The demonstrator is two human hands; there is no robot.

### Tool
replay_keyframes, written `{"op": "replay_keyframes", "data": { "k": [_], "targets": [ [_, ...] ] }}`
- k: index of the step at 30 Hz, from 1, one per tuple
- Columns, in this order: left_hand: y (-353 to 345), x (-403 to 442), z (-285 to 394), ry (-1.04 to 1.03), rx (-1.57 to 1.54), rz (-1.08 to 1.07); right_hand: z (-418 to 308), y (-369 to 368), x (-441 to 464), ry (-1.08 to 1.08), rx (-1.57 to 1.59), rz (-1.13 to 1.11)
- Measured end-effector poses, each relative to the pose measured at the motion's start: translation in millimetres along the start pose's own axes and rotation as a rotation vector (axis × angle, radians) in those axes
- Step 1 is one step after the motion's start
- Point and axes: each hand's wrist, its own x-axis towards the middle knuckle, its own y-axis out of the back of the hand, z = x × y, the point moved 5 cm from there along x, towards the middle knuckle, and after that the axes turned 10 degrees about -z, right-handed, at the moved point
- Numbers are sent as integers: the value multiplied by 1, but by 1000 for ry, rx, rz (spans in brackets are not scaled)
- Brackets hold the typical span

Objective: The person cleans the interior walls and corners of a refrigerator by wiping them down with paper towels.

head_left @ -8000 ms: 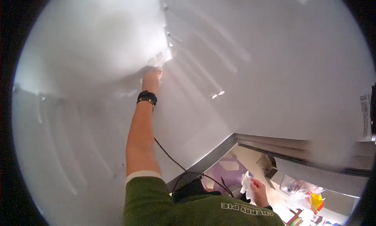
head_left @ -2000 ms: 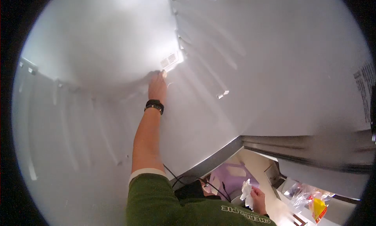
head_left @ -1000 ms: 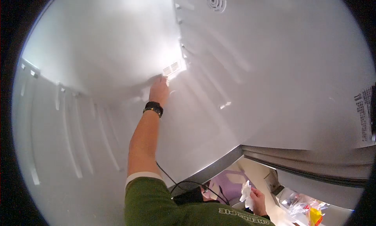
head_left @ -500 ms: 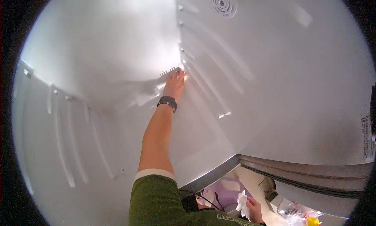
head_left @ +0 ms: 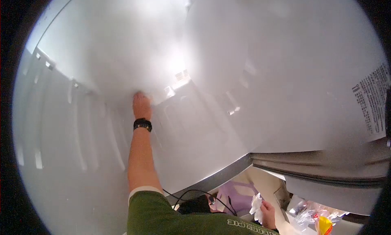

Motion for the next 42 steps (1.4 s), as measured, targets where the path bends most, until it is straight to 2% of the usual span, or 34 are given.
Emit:
{"op": "replay_keyframes", "data": {
  "k": [1, 4, 5, 7, 8, 9, 12, 15, 18, 19, 20, 28, 31, 34, 36, 38, 39, 41, 42],
  "targets": [
    [-6, -13, -12, 12, 38, 81, -7, -4, 0, -22, 25, -21],
    [-38, -19, -7, 42, -197, 174, -14, -12, -4, -92, 76, -78],
    [-2, -16, 19, 88, -283, -47, -9, -10, -1, -98, 72, -80],
    [2, -2, 55, -144, -461, 264, -3, -6, 0, -101, 42, -90],
    [-11, 10, 68, -205, -530, 176, 0, -5, 1, -92, 22, -103],
    [-43, 29, 78, -228, -641, 183, -1, -5, 3, -82, 3, -117],
    [-7, 21, 120, -381, -288, 103, -9, -9, 0, -68, -62, -66],
    [-36, 29, 119, -318, -173, 41, -2, -8, 2, -99, -29, -47],
    [-62, 29, 89, -125, -445, 63, -6, -13, -4, -79, -24, -66],
    [-47, 17, 77, -202, -305, 160, -6, -15, -6, -96, -18, -66],
    [-41, 3, 64, -171, -279, 62, -8, -18, -5, -108, -10, -68],
    [-30, -15, 31, -45, -287, 3, -7, -21, -13, -114, 21, -65],
    [-44, -20, 17, 155, -136, -11, -1, -17, -15, -93, 65, -68],
    [-79, -30, -36, 409, -89, -210, 6, -13, -11, -47, 67, -27],
    [-77, -35, -46, 390, -162, -128, 9, -10, -10, -41, -22, -1],
    [-92, -36, -63, 336, -56, -13, 12, -13, -10, -85, 67, -20],
    [-126, -32, -67, 284, 78, 65, 10, -14, -11, -106, 108, -25],
    [-131, -31, -57, 260, 93, 81, 0, -19, -11, -88, 116, -58],
    [-98, -32, -42, 291, -23, 20, -5, -20, -13, -82, 116, -73]
  ]
}}
